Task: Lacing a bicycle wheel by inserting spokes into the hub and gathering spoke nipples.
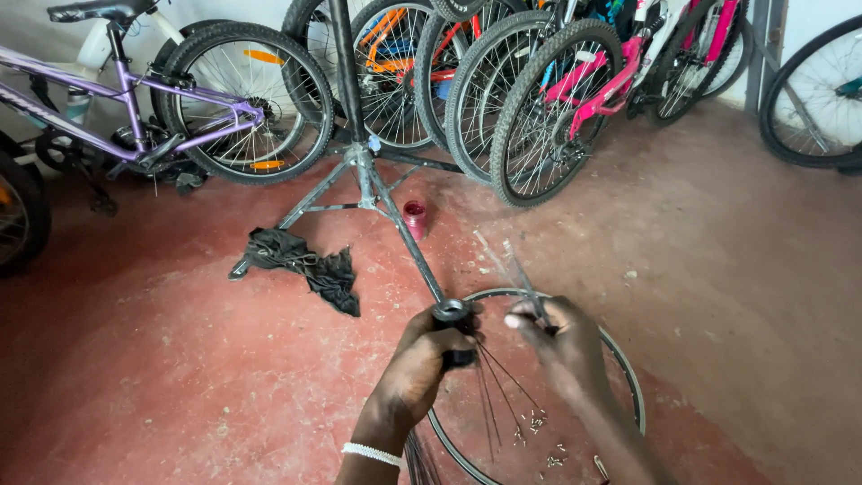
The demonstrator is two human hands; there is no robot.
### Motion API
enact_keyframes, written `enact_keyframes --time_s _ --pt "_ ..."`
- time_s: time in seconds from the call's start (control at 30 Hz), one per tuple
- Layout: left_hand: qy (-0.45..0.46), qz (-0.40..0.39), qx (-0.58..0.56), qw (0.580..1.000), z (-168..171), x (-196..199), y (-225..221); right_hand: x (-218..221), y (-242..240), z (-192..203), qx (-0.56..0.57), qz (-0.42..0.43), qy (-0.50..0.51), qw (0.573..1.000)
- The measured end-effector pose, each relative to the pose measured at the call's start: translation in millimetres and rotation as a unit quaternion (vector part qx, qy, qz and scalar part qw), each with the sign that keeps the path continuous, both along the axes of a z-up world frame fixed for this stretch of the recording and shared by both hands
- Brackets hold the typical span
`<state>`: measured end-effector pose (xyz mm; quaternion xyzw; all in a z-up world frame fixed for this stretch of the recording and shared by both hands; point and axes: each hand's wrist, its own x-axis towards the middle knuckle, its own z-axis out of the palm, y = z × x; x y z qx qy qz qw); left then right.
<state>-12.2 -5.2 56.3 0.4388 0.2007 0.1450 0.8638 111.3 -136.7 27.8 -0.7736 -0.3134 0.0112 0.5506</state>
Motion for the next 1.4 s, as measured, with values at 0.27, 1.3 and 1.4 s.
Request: enact_keyframes --time_s 0.27,1.3,1.4 --pt "0.033 0.034 0.164 0.985 -17 7 -2 0 -3 21 0.229 -0.033 0.196 0.953" --pt "0.057 0.056 0.194 0.978 -33 24 -15 -28 5 41 0.157 0.037 0.010 0.987" --pt "0.072 0.059 0.220 0.971 -32 24 -16 -32 8 37 0.101 0.046 -0.014 0.994"
